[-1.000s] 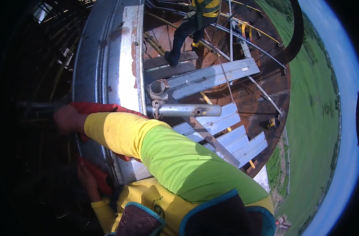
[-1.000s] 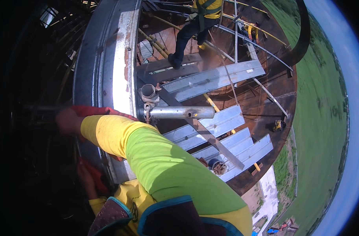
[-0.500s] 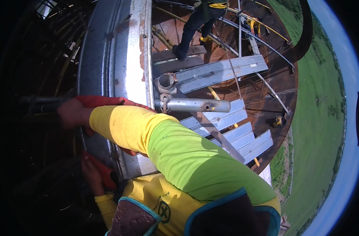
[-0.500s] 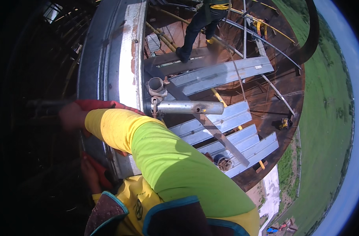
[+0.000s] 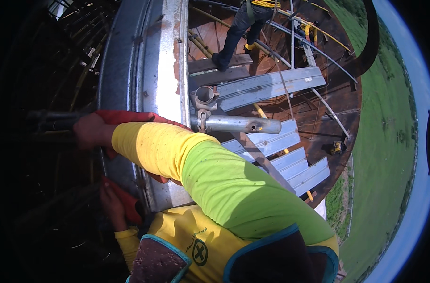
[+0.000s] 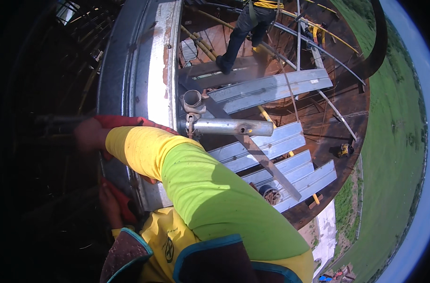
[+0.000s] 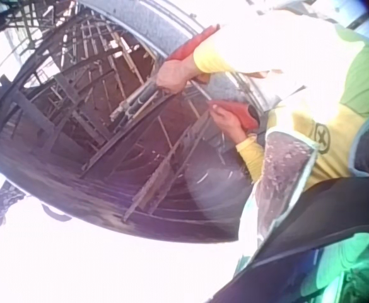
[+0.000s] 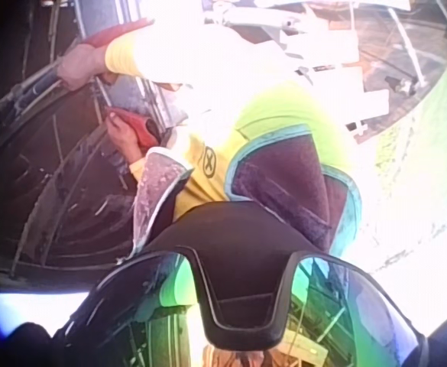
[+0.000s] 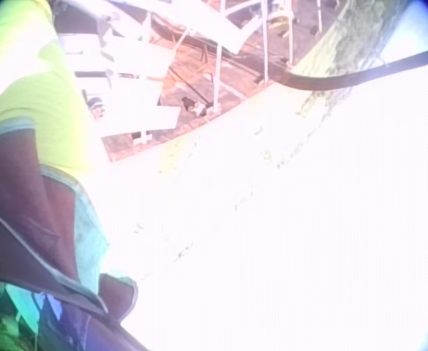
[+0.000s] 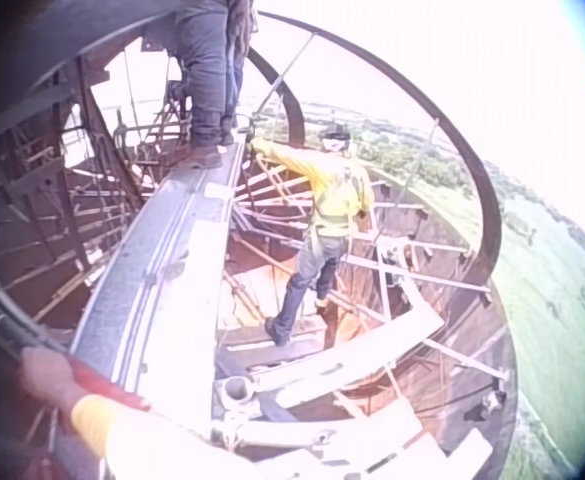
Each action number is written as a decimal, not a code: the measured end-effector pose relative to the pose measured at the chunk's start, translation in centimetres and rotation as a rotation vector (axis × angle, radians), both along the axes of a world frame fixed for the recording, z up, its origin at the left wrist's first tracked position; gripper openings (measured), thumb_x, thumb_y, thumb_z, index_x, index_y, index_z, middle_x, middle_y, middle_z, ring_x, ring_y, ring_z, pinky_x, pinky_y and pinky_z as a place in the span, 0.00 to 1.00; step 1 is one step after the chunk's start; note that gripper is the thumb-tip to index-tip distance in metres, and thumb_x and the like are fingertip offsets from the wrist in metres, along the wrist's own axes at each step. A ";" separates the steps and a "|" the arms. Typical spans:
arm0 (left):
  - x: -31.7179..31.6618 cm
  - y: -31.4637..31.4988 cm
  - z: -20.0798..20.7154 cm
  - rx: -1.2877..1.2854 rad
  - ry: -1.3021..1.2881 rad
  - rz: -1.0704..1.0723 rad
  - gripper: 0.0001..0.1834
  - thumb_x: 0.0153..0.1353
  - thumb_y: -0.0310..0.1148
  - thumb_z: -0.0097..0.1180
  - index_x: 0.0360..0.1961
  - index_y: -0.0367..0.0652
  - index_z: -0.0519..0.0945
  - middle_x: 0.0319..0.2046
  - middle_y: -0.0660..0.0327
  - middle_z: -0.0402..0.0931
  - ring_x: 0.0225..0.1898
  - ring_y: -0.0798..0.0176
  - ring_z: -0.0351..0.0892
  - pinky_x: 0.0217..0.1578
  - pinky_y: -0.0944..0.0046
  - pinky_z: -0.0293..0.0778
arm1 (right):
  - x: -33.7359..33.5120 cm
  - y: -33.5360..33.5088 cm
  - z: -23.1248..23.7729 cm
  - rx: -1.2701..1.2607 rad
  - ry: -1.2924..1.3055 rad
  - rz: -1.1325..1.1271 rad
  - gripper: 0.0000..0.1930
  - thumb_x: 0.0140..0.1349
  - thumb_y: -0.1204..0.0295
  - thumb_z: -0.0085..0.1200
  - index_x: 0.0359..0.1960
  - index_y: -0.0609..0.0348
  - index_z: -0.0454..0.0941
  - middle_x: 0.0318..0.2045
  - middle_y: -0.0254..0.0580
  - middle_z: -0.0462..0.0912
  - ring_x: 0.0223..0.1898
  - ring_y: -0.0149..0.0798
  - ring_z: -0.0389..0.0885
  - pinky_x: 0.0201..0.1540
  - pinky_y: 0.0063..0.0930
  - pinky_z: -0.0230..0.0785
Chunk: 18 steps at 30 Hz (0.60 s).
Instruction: Workers are bolting together large metal panels to assemble a circular silo-like structure.
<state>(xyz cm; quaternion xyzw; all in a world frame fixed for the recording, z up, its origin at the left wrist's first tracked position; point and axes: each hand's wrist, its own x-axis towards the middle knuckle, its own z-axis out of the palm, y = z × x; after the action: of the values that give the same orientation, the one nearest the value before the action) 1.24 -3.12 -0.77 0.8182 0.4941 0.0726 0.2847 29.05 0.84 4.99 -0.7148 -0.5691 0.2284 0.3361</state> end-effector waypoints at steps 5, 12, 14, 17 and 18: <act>0.2 -0.2 -0.1 0.078 -0.076 -0.039 0.31 0.82 0.50 0.39 0.68 0.32 0.74 0.61 0.38 0.78 0.64 0.37 0.78 0.64 0.50 0.70 | 0.0 -0.7 0.5 0.044 0.001 -0.005 0.16 0.57 0.57 0.65 0.40 0.53 0.90 0.41 0.47 0.91 0.45 0.50 0.90 0.49 0.45 0.81; 0.2 -0.6 0.2 0.053 -0.046 -0.011 0.30 0.82 0.49 0.40 0.66 0.31 0.75 0.58 0.39 0.80 0.60 0.38 0.80 0.61 0.51 0.72 | -0.2 -0.6 0.5 0.032 0.003 -0.016 0.17 0.55 0.57 0.66 0.40 0.54 0.90 0.40 0.48 0.91 0.45 0.51 0.90 0.49 0.45 0.82; 0.2 -0.4 0.0 0.037 -0.060 -0.015 0.30 0.82 0.49 0.40 0.66 0.31 0.75 0.58 0.39 0.80 0.60 0.39 0.80 0.62 0.51 0.72 | -0.1 -0.5 0.2 0.045 0.008 -0.026 0.17 0.54 0.57 0.66 0.39 0.54 0.90 0.40 0.49 0.90 0.45 0.51 0.90 0.49 0.45 0.82; 0.2 0.0 -0.8 0.048 -0.081 -0.043 0.30 0.82 0.49 0.40 0.66 0.31 0.75 0.58 0.38 0.80 0.61 0.39 0.80 0.62 0.50 0.71 | 0.1 0.1 -1.0 0.073 0.002 -0.054 0.16 0.53 0.57 0.67 0.38 0.54 0.90 0.38 0.49 0.90 0.44 0.52 0.90 0.49 0.45 0.82; -0.2 0.3 -1.2 0.045 -0.084 -0.043 0.30 0.82 0.49 0.40 0.66 0.31 0.75 0.58 0.38 0.80 0.61 0.39 0.80 0.62 0.50 0.71 | -0.2 0.6 -1.4 0.093 -0.002 -0.057 0.16 0.52 0.58 0.67 0.37 0.55 0.90 0.38 0.49 0.90 0.44 0.52 0.90 0.48 0.45 0.82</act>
<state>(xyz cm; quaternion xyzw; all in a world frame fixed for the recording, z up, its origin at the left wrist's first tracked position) 1.02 -2.85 -1.98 0.8312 0.4620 0.1120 0.2882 28.86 1.45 3.63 -0.7145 -0.5590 0.1910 0.3748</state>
